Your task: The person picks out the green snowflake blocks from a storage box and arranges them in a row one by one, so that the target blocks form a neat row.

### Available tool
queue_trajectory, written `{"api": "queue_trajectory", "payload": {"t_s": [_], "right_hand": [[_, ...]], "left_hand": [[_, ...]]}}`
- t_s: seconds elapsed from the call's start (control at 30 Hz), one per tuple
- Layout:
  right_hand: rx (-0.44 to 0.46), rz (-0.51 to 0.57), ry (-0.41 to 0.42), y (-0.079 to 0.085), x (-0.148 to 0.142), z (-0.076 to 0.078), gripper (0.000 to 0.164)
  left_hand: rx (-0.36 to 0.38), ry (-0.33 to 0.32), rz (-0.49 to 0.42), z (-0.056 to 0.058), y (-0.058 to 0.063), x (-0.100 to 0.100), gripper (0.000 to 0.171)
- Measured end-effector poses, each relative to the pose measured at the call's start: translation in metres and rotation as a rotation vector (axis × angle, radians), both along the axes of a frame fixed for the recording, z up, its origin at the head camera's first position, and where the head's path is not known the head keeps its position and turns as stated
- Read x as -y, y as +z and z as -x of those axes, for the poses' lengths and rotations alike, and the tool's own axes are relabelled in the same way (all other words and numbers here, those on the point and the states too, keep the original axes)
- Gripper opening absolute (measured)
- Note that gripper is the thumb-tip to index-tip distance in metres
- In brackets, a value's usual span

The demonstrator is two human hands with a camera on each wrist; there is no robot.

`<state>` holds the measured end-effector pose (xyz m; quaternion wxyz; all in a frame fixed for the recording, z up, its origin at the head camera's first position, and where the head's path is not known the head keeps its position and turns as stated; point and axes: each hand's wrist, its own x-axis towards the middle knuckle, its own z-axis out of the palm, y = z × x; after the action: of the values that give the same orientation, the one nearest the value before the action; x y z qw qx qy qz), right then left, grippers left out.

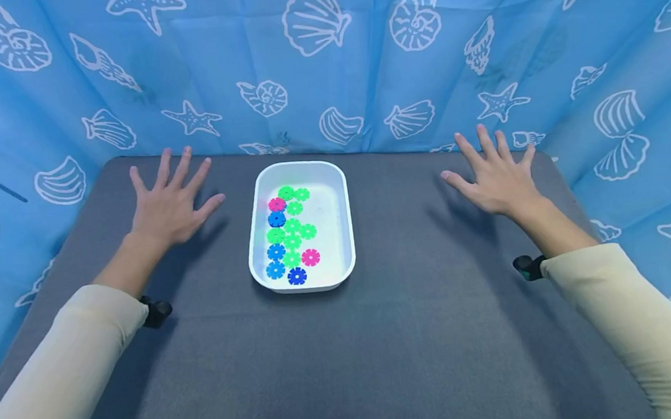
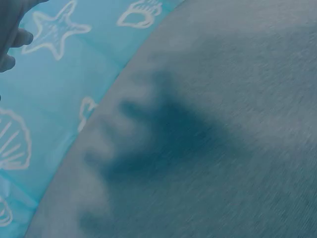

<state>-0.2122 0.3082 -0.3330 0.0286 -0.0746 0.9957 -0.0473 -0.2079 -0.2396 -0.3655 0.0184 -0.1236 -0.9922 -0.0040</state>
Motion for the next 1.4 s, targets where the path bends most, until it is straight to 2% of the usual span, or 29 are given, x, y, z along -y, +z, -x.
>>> {"api": "queue_trajectory", "payload": {"t_s": [0.1, 0.33, 0.53, 0.67, 1.07, 1.23, 1.4], "right_hand": [[-0.005, -0.001, 0.037, 0.002, 0.009, -0.001, 0.085], [0.014, 0.058, 0.127, 0.009, 0.034, -0.006, 0.084], [0.118, 0.176, 0.206, 0.020, 0.055, -0.011, 0.082], [0.186, 0.236, 0.235, 0.026, 0.067, -0.012, 0.082], [0.318, 0.450, 0.254, 0.039, 0.095, -0.010, 0.079], [0.350, 0.605, 0.284, 0.044, 0.112, -0.009, 0.070], [0.478, 0.788, 0.251, 0.049, 0.132, -0.009, 0.061]], "left_hand": [[0.010, -0.066, -0.009, 0.000, 0.002, -0.010, 0.078], [0.100, -0.300, 0.054, 0.000, 0.003, -0.028, 0.081], [0.148, -0.401, 0.073, -0.004, 0.003, -0.038, 0.082], [0.167, -0.420, 0.072, -0.006, 0.002, -0.039, 0.082], [0.235, -0.395, -0.017, -0.008, -0.007, -0.040, 0.080], [0.240, -0.394, -0.019, -0.008, -0.006, -0.040, 0.080], [0.233, -0.387, -0.027, -0.007, -0.005, -0.040, 0.081]]}}
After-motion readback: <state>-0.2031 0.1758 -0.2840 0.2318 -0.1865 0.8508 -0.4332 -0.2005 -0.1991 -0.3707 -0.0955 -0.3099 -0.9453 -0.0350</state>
